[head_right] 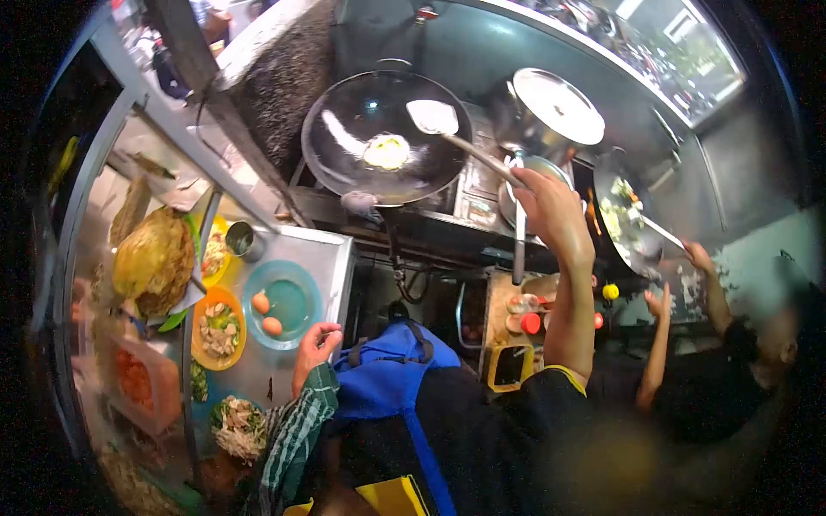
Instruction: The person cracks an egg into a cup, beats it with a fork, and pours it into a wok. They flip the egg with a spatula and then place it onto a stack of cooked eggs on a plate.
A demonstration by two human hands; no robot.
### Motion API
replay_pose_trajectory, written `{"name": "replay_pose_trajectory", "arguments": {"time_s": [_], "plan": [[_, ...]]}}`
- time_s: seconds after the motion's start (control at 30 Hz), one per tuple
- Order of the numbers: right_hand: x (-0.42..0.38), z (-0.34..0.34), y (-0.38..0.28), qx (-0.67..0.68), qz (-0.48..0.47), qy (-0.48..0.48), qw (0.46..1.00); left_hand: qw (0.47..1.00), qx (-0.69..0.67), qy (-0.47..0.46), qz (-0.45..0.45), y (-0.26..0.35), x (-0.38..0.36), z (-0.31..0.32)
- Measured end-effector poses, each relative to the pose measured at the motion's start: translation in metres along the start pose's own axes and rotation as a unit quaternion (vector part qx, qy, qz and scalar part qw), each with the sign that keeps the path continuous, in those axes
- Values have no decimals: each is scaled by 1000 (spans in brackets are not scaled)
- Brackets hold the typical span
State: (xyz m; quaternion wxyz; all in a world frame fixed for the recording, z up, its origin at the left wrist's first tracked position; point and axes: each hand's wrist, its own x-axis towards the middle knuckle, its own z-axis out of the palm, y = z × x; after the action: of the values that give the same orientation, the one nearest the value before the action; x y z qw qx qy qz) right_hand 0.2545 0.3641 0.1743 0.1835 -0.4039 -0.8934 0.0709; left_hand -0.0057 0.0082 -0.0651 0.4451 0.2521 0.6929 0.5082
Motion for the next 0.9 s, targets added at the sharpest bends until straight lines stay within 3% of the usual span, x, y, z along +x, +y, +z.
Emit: {"name": "replay_pose_trajectory", "arguments": {"time_s": [0.03,0.2,0.27,0.4,0.47,0.6,0.67,0.7,0.9], "plan": [[-15,-20,-13,-46,67,-13,997,1000,3,-7,0,2,5,1],[-80,-40,12,-180,123,57,974,999,6,-48,8,7,29,2],[-93,-41,20,-275,195,5,941,997,14,-68,33,11,36,2],[-108,-15,68,-312,208,-20,927,995,21,-87,38,16,41,4],[-114,3,90,-296,183,12,937,995,26,-93,26,16,41,5],[-110,20,107,-286,215,-35,933,995,31,-97,20,27,36,11],[-114,23,107,-250,197,10,948,994,35,-102,20,25,37,9],[-115,19,106,-227,236,-21,945,993,36,-106,21,25,38,9],[-127,-12,88,-77,318,3,945,992,-8,-126,2,25,36,1]]}}
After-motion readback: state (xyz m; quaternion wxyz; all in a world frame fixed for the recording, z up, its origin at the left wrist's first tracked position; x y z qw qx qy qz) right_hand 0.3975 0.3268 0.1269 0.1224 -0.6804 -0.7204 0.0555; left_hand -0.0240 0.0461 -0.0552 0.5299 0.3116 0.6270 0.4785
